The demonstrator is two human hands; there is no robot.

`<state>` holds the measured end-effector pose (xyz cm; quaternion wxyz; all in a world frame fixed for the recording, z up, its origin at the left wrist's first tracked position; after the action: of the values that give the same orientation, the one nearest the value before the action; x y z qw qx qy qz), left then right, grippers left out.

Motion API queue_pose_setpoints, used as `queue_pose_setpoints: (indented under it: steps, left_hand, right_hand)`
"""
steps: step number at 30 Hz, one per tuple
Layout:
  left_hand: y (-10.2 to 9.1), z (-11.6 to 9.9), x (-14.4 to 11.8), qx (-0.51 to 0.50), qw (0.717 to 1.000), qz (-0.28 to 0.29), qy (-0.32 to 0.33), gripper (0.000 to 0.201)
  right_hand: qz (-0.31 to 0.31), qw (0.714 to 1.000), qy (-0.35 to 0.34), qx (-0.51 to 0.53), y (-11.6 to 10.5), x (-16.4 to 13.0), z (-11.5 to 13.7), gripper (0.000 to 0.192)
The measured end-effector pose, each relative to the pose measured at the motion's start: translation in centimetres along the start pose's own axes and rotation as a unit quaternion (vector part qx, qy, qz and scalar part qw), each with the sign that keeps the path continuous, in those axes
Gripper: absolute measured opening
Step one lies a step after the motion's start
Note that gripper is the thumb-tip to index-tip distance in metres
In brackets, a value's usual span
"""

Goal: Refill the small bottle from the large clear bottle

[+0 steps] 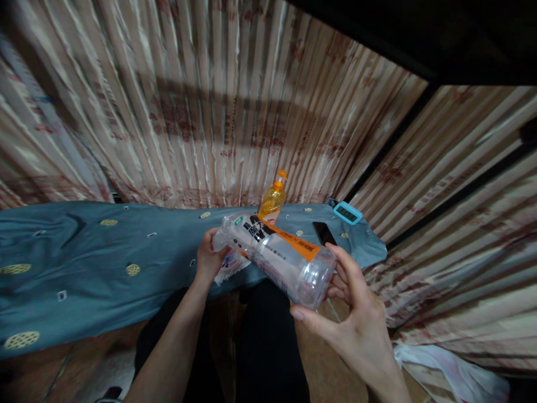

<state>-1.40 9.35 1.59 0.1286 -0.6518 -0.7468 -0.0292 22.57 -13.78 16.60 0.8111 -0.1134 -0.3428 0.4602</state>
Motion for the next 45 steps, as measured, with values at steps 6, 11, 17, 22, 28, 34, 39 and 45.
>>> queue_pose_setpoints:
  steps: [6,11,17,22,28,34,39,45]
  left_hand:
    - [0.06,-0.12,-0.02,-0.001,1.000,0.005,0.004,0.042]
    - [0.09,0.05,0.00,0.004,1.000,0.003,0.001,0.043]
    - [0.10,0.05,-0.03,-0.002,1.000,0.003,0.001,0.042]
    - [0.04,-0.16,-0.05,0.002,1.000,0.005,0.000,0.042]
    - [0.11,-0.01,-0.07,0.000,1.000,0.007,-0.004,0.042]
    - [0.15,0.28,0.00,-0.006,1.000,0.006,-0.005,0.044]
    - [0.19,0.20,-0.01,-0.020,1.000,0.011,-0.006,0.046]
    - [0.08,0.12,0.00,-0.012,1.000,0.004,-0.002,0.045]
  right_hand:
    - [0.001,1.000,0.004,-0.006,-0.03,0.12,-0.11,0.086]
    - [0.002,1.000,-0.006,-0.013,-0.20,0.04,0.10,0.085]
    - [0.007,1.000,-0.014,-0.014,-0.06,0.18,0.26,0.085]
    - [0.008,1.000,-0.014,-0.001,0.02,0.21,0.40,0.086]
    - [0.010,1.000,-0.016,-0.004,0.04,0.21,0.48,0.084]
    - [0.010,1.000,-0.021,-0.003,0.11,0.29,0.52,0.084]
    - [0.010,1.000,-0.023,-0.003,0.06,0.22,0.51,0.084]
    - [0.015,1.000,-0.025,0.000,0.15,0.25,0.49,0.085]
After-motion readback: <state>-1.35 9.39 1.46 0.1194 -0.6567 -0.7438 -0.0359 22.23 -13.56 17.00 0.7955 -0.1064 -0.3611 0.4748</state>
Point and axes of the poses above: each hand's wrist, its own x-axis towards the middle knuckle, its own y-axis out of the palm, z = x × y, the point moved 10 cm from there along x, towards the middle knuckle
